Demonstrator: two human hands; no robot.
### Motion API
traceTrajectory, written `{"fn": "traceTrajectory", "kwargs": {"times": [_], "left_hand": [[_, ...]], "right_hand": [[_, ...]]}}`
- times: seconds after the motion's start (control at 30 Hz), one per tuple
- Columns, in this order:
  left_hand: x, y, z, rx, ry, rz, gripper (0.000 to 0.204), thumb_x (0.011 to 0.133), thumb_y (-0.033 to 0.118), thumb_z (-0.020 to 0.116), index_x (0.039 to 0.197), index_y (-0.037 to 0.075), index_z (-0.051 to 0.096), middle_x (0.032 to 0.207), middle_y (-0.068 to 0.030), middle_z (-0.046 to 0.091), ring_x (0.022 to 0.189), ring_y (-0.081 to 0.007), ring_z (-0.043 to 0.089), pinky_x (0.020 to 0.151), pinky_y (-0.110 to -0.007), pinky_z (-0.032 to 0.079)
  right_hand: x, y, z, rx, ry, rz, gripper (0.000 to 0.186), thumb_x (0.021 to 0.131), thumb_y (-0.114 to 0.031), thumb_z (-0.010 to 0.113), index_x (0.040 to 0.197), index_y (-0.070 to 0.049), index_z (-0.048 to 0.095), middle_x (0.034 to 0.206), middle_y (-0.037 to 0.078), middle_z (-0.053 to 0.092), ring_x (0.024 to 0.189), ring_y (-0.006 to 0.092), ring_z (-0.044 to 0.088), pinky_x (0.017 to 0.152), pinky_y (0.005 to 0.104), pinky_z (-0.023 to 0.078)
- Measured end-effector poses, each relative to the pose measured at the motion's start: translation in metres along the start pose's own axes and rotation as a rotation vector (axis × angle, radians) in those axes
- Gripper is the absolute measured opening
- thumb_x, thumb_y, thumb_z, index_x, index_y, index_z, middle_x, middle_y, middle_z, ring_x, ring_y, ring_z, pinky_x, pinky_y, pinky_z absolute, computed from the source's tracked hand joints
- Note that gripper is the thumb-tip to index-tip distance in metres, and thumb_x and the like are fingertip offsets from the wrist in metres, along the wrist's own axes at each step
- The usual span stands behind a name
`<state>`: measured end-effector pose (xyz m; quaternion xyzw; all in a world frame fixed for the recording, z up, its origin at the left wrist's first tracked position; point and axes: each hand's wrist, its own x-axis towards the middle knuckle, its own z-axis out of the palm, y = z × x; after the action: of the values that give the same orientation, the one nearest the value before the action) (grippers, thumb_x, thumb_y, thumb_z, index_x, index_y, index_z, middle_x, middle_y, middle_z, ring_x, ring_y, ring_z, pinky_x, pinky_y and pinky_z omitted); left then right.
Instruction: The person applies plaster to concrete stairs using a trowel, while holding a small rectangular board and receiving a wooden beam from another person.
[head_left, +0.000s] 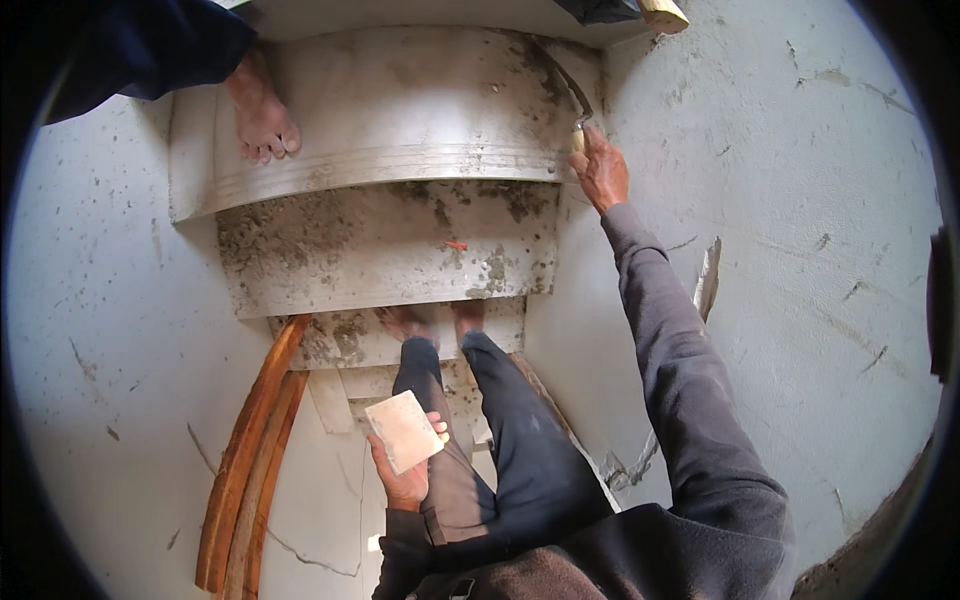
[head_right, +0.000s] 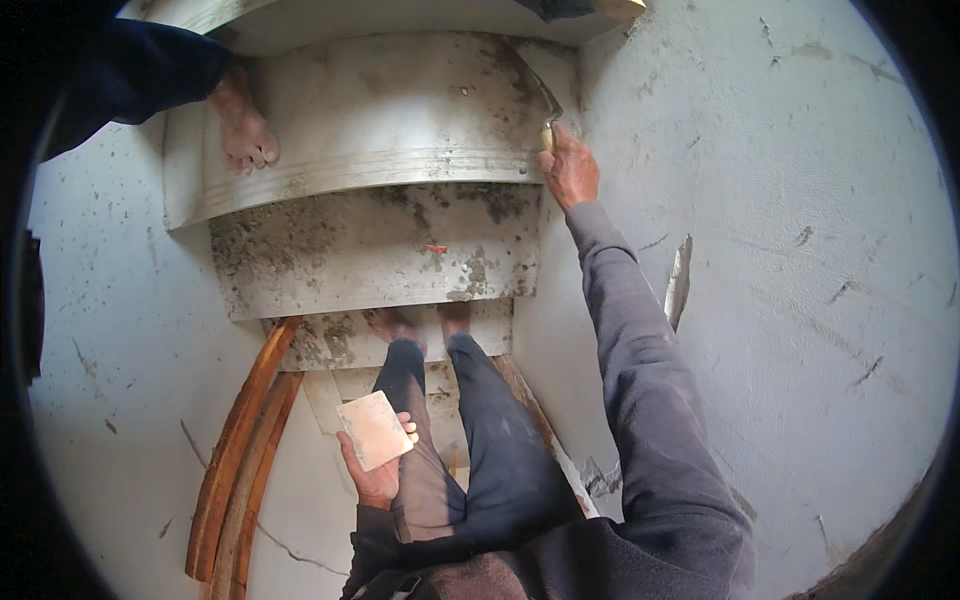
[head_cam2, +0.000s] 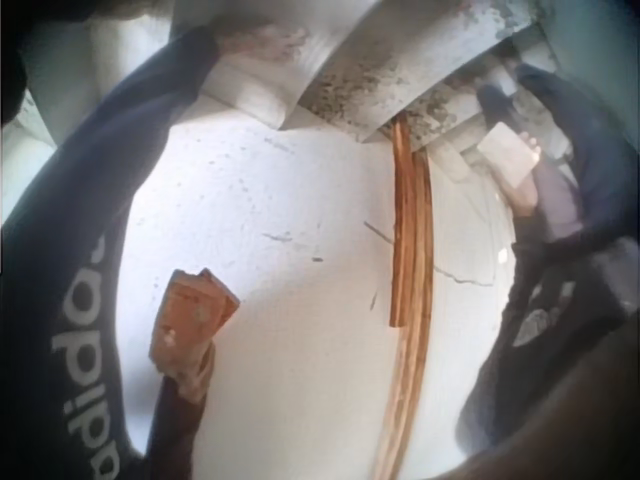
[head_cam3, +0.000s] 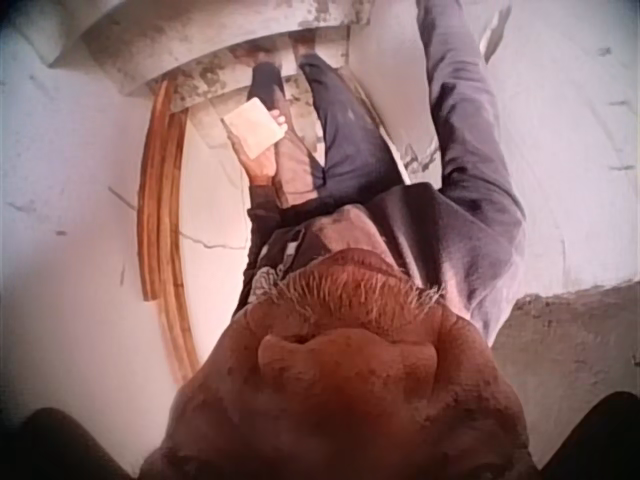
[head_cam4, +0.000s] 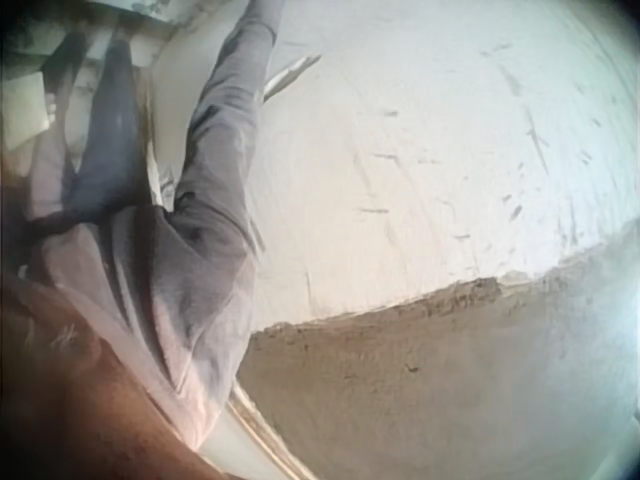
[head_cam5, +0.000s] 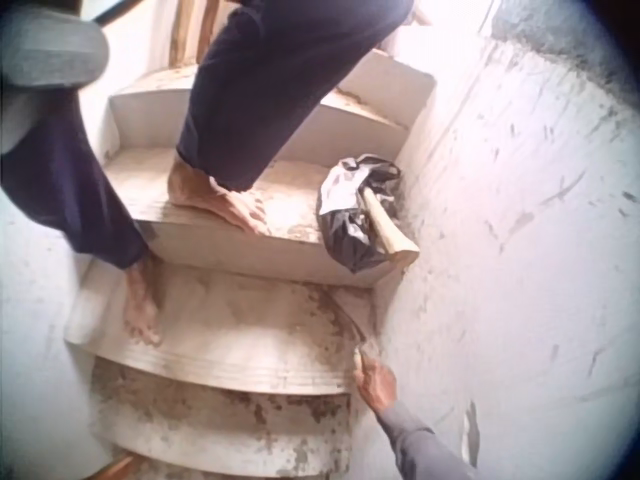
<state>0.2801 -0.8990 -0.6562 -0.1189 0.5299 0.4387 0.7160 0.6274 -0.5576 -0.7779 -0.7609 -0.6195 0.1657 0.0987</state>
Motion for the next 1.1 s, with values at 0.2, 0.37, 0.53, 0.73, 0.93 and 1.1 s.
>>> {"fn": "traceTrajectory", "kwargs": {"times": [0.2, 0.37, 0.53, 0.73, 0.93, 1.1], "left_hand": [[0.001, -0.002, 0.002, -0.001, 0.004, 0.002, 0.090, 0.089, 0.075, 0.033, 0.140, 0.001, 0.039, 0.118, -0.0239, 0.060, 0.100, -0.0333, 0.064, 0.091, -0.044, 0.050], [0.001, -0.003, 0.000, -0.017, 0.027, 0.025, 0.087, 0.090, 0.074, 0.030, 0.140, 0.003, 0.039, 0.115, -0.0237, 0.061, 0.097, -0.0329, 0.063, 0.086, -0.044, 0.051], [0.001, -0.002, 0.002, -0.023, 0.004, 0.024, 0.090, 0.088, 0.075, 0.032, 0.140, 0.002, 0.039, 0.118, -0.0237, 0.060, 0.100, -0.0335, 0.063, 0.091, -0.045, 0.049], [0.000, -0.005, 0.000, -0.007, 0.034, 0.047, 0.089, 0.089, 0.075, 0.030, 0.140, 0.002, 0.039, 0.117, -0.0240, 0.060, 0.098, -0.0333, 0.064, 0.087, -0.046, 0.051], [-0.001, -0.005, -0.002, -0.024, 0.032, 0.081, 0.092, 0.088, 0.076, 0.032, 0.141, 0.001, 0.038, 0.118, -0.0246, 0.059, 0.099, -0.0342, 0.063, 0.088, -0.047, 0.051], [-0.001, -0.005, 0.006, -0.065, 0.082, 0.086, 0.088, 0.090, 0.074, 0.027, 0.141, 0.003, 0.039, 0.116, -0.0244, 0.060, 0.096, -0.0331, 0.063, 0.084, -0.045, 0.052]], "right_hand": [[0.012, 0.022, 0.006, -0.051, 0.035, 0.010, 0.026, 0.080, -0.014, 0.059, 0.104, -0.005, 0.055, 0.093, 0.023, 0.064, 0.090, 0.0434, 0.062, 0.075, 0.0506, 0.048], [-0.012, 0.017, 0.006, -0.024, -0.003, -0.108, 0.031, 0.082, -0.017, 0.059, 0.111, -0.008, 0.055, 0.100, 0.019, 0.064, 0.092, 0.0418, 0.061, 0.077, 0.0497, 0.049], [-0.008, 0.019, 0.003, -0.048, 0.055, -0.127, 0.040, 0.083, -0.016, 0.060, 0.122, -0.014, 0.054, 0.107, 0.016, 0.064, 0.095, 0.0394, 0.062, 0.080, 0.0475, 0.050], [0.047, 0.016, 0.002, -0.219, 0.110, -0.202, 0.045, 0.083, -0.014, 0.057, 0.128, -0.019, 0.054, 0.111, 0.013, 0.062, 0.097, 0.0374, 0.062, 0.081, 0.0465, 0.051], [0.086, 0.020, 0.003, -0.312, 0.179, -0.313, 0.045, 0.083, -0.015, 0.055, 0.127, -0.024, 0.055, 0.107, 0.014, 0.063, 0.097, 0.0369, 0.062, 0.080, 0.0471, 0.051], [0.099, 0.035, 0.017, -0.370, 0.079, -0.258, 0.043, 0.086, -0.018, 0.057, 0.128, -0.025, 0.054, 0.109, 0.015, 0.064, 0.098, 0.0365, 0.062, 0.080, 0.0469, 0.051]]}}
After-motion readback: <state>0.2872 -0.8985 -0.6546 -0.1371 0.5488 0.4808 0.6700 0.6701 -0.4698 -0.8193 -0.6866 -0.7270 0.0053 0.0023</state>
